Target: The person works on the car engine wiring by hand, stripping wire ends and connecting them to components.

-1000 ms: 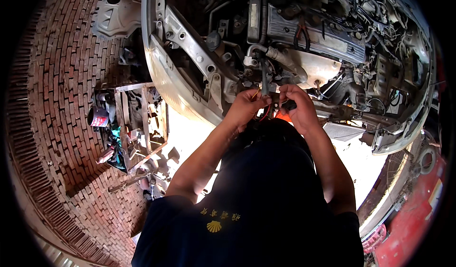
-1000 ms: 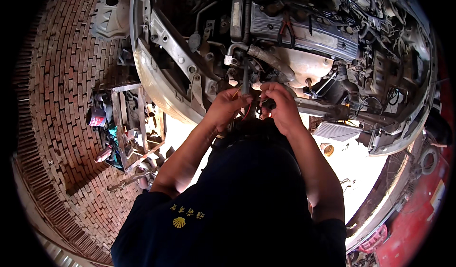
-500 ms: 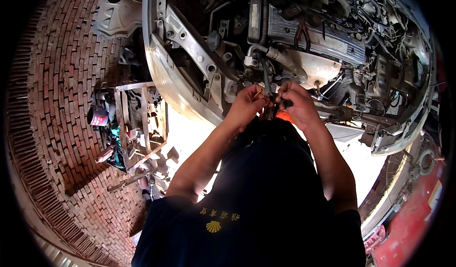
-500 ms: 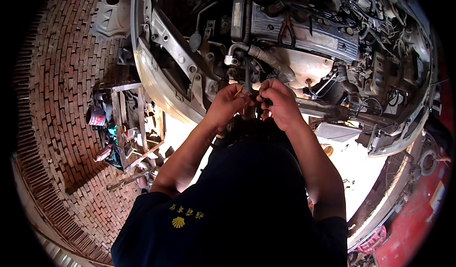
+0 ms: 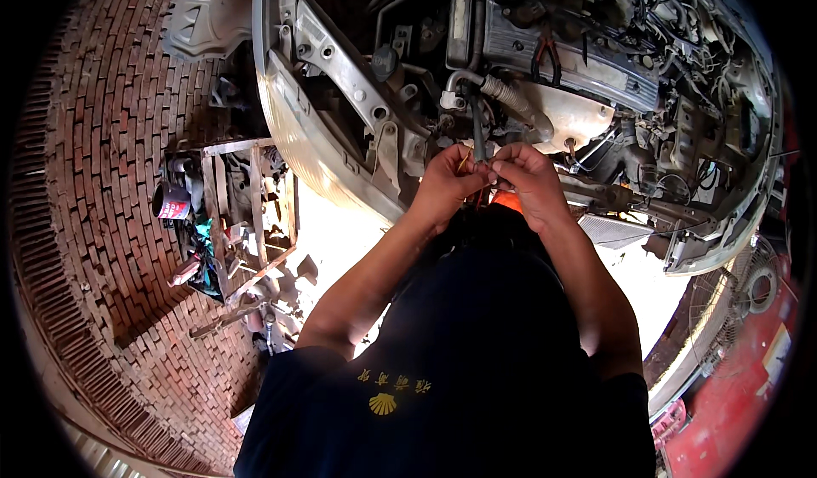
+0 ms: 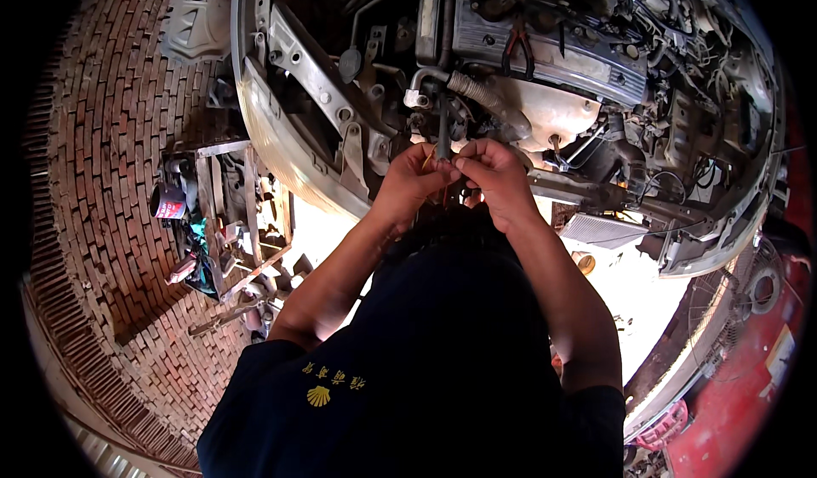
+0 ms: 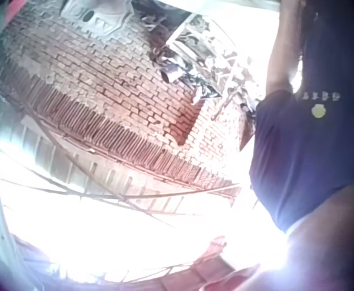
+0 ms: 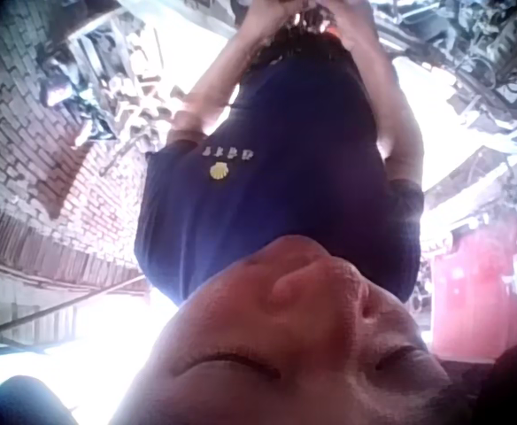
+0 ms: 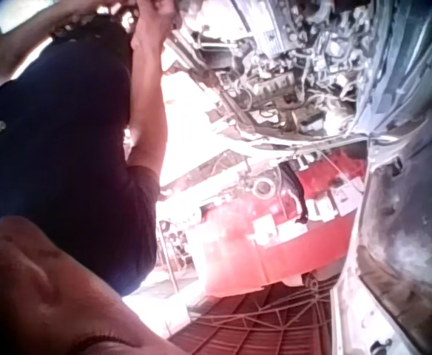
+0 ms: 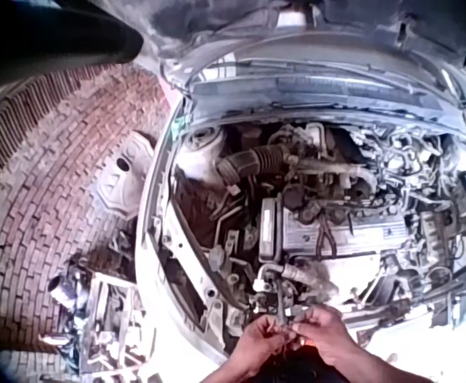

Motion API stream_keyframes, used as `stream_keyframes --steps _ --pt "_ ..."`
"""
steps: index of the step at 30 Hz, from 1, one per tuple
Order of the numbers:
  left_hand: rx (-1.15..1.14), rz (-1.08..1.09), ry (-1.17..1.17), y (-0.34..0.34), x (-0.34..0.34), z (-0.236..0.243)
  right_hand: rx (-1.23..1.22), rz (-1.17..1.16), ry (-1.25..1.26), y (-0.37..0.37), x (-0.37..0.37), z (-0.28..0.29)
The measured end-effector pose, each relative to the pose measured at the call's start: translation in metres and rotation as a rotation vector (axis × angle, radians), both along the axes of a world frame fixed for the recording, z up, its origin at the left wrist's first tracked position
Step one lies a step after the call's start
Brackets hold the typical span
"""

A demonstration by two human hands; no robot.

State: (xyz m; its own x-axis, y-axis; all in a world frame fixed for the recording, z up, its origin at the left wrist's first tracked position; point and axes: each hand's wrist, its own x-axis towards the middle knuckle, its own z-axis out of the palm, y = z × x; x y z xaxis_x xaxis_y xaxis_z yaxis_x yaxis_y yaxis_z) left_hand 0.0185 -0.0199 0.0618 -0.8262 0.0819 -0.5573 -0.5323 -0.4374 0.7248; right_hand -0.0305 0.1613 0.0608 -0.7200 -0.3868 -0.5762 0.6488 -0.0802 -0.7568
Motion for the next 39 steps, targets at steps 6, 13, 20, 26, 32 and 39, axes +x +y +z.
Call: stream_keyframes --steps 6,13,20,26,32,39 --pt "0.004 0.032 0.012 0.002 0.006 -0.011 -0.027 0.052 -0.015 0.003 0.0 0.0" --pt "0.003 0.071 0.02 0.002 0.004 -0.004 -0.023 0.033 -0.103 0.006 0.004 -0.003" --pt "-0.026 0.063 0.043 0.003 0.006 -0.007 0.069 0.117 -0.138 0.011 0.004 -0.005" --pt "-0.045 0.046 0.023 0.001 0.007 -0.009 0.145 0.193 0.041 0.008 -0.003 -0.004" --pt "-0.151 0.052 -0.008 0.003 0.006 -0.001 0.19 0.207 0.031 0.001 -0.018 0.028" --pt "-0.098 0.116 -0.042 0.001 0.007 -0.004 0.22 0.268 -0.009 -0.004 -0.025 0.016"
